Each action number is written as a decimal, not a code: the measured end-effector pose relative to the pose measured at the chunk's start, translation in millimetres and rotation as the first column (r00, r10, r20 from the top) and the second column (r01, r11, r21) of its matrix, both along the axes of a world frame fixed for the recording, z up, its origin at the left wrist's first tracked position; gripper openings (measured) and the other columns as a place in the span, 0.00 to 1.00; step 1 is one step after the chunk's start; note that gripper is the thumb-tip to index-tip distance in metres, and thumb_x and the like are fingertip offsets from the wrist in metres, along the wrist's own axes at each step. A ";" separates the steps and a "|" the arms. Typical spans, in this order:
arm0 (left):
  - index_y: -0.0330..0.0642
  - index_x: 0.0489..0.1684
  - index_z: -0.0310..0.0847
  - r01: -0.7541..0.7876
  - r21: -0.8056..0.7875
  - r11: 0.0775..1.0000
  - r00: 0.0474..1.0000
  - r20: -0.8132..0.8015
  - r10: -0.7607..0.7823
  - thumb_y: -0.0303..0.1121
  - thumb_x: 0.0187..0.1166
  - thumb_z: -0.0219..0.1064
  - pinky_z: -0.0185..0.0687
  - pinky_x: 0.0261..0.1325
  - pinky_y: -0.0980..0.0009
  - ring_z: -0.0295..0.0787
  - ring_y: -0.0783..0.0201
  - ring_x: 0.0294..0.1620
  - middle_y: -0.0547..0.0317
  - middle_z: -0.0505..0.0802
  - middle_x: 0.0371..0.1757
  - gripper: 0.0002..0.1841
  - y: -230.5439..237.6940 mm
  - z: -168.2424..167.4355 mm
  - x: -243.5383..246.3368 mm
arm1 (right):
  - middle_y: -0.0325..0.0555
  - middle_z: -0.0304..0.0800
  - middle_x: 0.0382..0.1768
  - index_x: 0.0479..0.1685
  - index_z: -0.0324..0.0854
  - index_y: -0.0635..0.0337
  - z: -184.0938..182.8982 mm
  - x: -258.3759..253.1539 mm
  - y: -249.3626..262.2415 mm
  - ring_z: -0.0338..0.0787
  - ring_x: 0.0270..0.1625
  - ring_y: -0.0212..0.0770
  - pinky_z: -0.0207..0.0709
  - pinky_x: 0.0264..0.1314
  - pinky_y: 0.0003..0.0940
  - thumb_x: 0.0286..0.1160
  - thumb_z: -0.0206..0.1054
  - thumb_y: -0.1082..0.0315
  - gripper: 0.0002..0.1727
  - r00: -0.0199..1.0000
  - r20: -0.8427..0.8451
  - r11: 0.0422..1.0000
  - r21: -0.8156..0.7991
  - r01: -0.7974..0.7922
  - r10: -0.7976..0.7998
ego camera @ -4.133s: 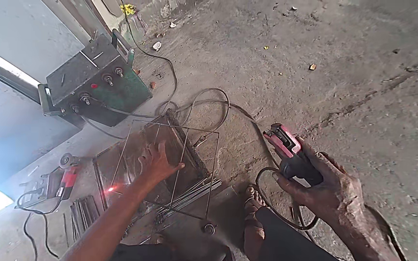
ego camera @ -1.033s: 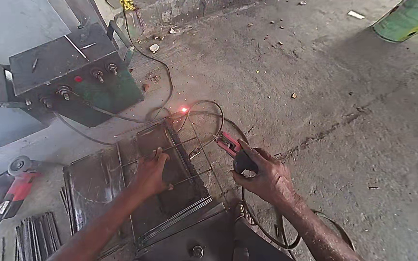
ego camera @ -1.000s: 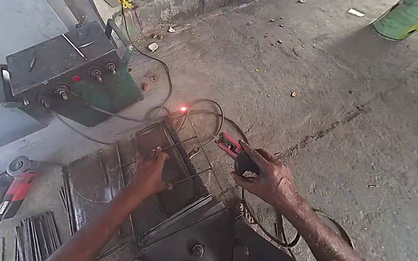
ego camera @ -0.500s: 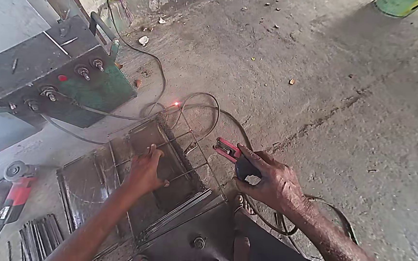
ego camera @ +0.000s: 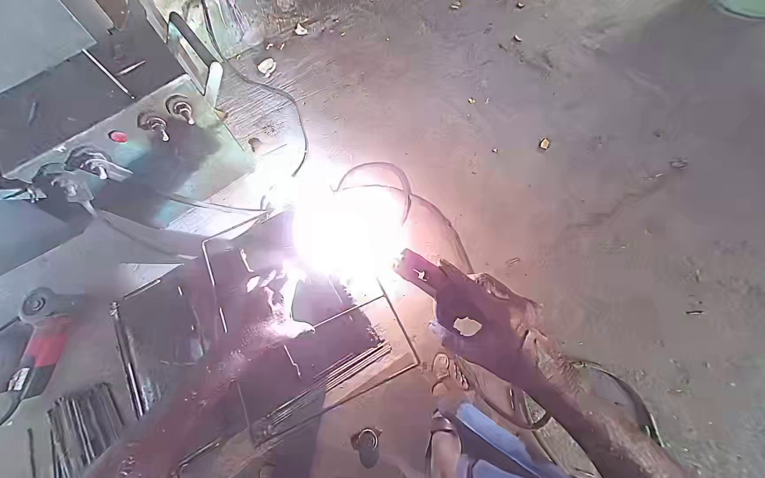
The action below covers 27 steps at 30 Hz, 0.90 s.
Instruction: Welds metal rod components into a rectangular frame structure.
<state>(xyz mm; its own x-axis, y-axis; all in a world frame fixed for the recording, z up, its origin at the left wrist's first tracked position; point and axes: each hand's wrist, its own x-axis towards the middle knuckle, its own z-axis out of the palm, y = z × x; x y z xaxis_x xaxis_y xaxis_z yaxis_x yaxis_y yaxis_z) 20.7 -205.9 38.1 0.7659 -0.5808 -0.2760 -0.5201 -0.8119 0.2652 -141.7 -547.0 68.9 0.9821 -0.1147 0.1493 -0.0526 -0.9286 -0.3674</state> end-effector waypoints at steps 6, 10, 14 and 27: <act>0.37 0.79 0.73 0.000 -0.001 1.000 1.000 -0.016 0.000 0.61 0.46 0.86 0.64 0.82 0.35 0.74 0.39 0.83 0.38 0.79 0.81 0.56 -2.5 2.9 0.6 | 0.50 0.92 0.50 0.84 0.76 0.40 5.5 -1.4 0.7 0.92 0.38 0.48 0.82 0.30 0.50 0.55 0.71 0.31 0.48 1.000 0.012 1.000 -0.024 -0.011 0.011; 0.37 0.78 0.75 -0.001 -0.025 1.000 1.000 0.006 0.001 0.62 0.45 0.86 0.64 0.81 0.33 0.76 0.38 0.81 0.38 0.82 0.79 0.55 -1.7 2.1 -0.5 | 0.52 0.93 0.51 0.83 0.77 0.40 3.2 -1.7 0.7 0.93 0.37 0.51 0.83 0.29 0.55 0.52 0.71 0.32 0.49 1.000 0.014 1.000 -0.017 -0.001 0.001; 0.36 0.81 0.71 -0.019 0.005 1.000 0.999 -0.033 0.019 0.60 0.45 0.88 0.62 0.82 0.35 0.76 0.40 0.82 0.40 0.82 0.79 0.57 -5.2 6.2 0.1 | 0.50 0.93 0.51 0.83 0.76 0.39 4.7 -2.1 1.3 0.92 0.36 0.49 0.82 0.28 0.51 0.55 0.68 0.30 0.48 1.000 0.002 0.999 -0.035 -0.002 0.002; 0.43 0.83 0.64 -0.060 0.190 0.980 0.990 -0.116 0.083 0.59 0.48 0.90 0.53 0.87 0.37 0.67 0.43 0.88 0.42 0.71 0.88 0.58 -16.6 18.7 0.8 | 0.47 0.93 0.55 0.81 0.79 0.41 6.3 -3.8 2.4 0.94 0.39 0.46 0.83 0.29 0.48 0.55 0.73 0.35 0.45 0.996 0.090 1.000 -0.025 0.003 -0.001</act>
